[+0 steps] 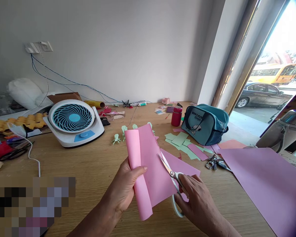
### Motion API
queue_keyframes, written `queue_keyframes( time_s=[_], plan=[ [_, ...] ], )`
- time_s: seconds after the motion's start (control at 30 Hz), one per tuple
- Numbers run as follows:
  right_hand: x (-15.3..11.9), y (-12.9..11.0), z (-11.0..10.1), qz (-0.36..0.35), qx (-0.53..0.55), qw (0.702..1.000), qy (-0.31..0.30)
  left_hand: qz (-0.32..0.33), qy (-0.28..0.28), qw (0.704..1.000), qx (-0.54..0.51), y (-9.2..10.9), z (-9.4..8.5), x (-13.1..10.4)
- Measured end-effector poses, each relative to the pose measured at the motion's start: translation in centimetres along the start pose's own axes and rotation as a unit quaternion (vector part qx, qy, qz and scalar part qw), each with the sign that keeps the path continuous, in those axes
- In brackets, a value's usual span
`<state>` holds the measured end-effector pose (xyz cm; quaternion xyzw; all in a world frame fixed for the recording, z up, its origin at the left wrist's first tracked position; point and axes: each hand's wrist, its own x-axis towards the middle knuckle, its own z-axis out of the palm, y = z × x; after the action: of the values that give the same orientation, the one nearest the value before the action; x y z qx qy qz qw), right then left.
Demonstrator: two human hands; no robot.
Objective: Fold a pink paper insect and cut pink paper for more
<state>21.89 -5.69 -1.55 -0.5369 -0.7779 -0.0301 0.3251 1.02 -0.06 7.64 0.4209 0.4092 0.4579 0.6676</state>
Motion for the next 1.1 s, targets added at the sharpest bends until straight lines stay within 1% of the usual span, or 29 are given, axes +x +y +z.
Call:
queue_keyframes(
  time_s=[0.1, 0.37, 0.5, 0.63, 0.83, 1.1],
  plan=[
    [0.1, 0.0, 0.0, 0.002, -0.004, 1.000, 0.005, 0.002, -0.003, 1.000, -0.011, -0.1, 0.1, 0.1],
    [0.0, 0.0, -0.1, 0.011, 0.018, 1.000, -0.008, 0.005, 0.009, 0.999, -0.048, -0.4, -0.4, 0.6],
    [0.1, -0.1, 0.0, 0.004, 0.030, 0.999, -0.018, 0.011, 0.012, 0.999, -0.041, -0.6, -0.2, 0.8],
    [0.0, -0.3, 0.0, -0.013, 0.037, 0.999, -0.008, 0.002, 0.016, 0.999, -0.030, -1.3, 0.1, 1.2],
    [0.0, -0.4, 0.0, -0.015, 0.009, 1.000, 0.004, 0.001, 0.042, 0.999, -0.026, -2.0, -0.1, 1.8],
    [0.0, -0.2, 0.2, 0.018, -0.041, 0.999, 0.025, 0.015, 0.030, 0.999, -0.041, -1.9, -0.1, 1.9]
  ],
)
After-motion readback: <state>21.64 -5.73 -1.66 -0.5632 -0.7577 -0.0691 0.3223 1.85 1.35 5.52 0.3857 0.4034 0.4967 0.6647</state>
